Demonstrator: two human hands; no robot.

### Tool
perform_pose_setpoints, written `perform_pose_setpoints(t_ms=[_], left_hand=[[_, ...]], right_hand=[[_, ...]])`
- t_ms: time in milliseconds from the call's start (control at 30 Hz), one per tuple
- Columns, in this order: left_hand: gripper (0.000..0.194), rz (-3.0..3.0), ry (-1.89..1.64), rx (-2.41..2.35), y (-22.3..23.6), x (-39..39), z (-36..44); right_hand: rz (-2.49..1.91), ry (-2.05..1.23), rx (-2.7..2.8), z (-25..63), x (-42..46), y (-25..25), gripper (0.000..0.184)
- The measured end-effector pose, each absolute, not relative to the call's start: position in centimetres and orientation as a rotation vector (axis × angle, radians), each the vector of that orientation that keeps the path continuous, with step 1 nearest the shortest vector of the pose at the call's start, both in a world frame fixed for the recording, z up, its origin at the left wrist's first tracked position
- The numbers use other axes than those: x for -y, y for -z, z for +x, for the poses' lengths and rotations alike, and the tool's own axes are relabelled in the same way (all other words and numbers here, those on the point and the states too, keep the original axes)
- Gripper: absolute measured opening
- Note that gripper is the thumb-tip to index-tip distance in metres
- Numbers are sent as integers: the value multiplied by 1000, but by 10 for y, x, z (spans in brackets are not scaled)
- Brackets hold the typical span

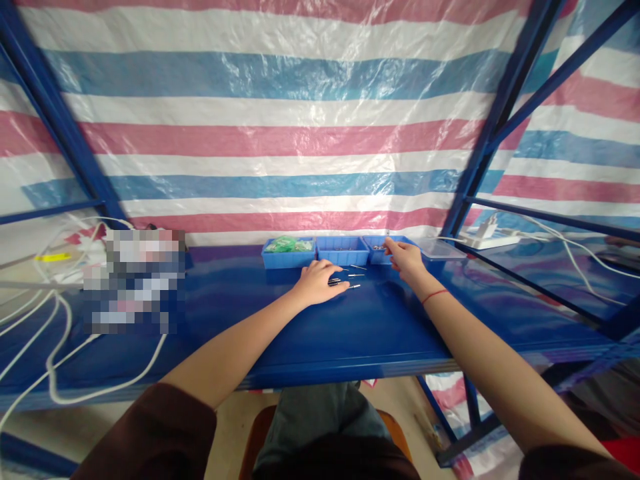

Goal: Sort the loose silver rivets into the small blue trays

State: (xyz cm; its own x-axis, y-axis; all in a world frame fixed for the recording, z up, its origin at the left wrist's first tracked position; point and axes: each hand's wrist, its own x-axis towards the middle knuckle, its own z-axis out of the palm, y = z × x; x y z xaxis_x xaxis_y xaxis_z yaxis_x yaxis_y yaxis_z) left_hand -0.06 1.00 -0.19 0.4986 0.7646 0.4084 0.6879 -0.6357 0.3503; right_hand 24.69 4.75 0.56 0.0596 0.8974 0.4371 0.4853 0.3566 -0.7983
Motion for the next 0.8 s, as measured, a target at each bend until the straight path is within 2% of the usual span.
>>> perform_pose_setpoints(t_ms=[100,267,467,567,633,800], left_hand=[[43,2644,-675,-1236,1,-8,-1],[30,2692,-688,-1228,4,-10,1],[26,2722,-738,-1170,9,-16,1],[33,2683,-815,-1169,9,-16,1],[36,2649,-897,-1142,8,-16,1],[24,2605,-1020,-1075,6,-18,1]], right_hand=[[-1409,-506,1516,246,-41,-10,50],[-1313,-319,2099,217,-26,-13,16],[-1352,-50,2356,202,-21,-6,18],[-1289,95,2418,199,-17,-8,19],[-1218,81,2421,195,-12,-12,20],[-1063,-203,2234,180,-1,-22,14]])
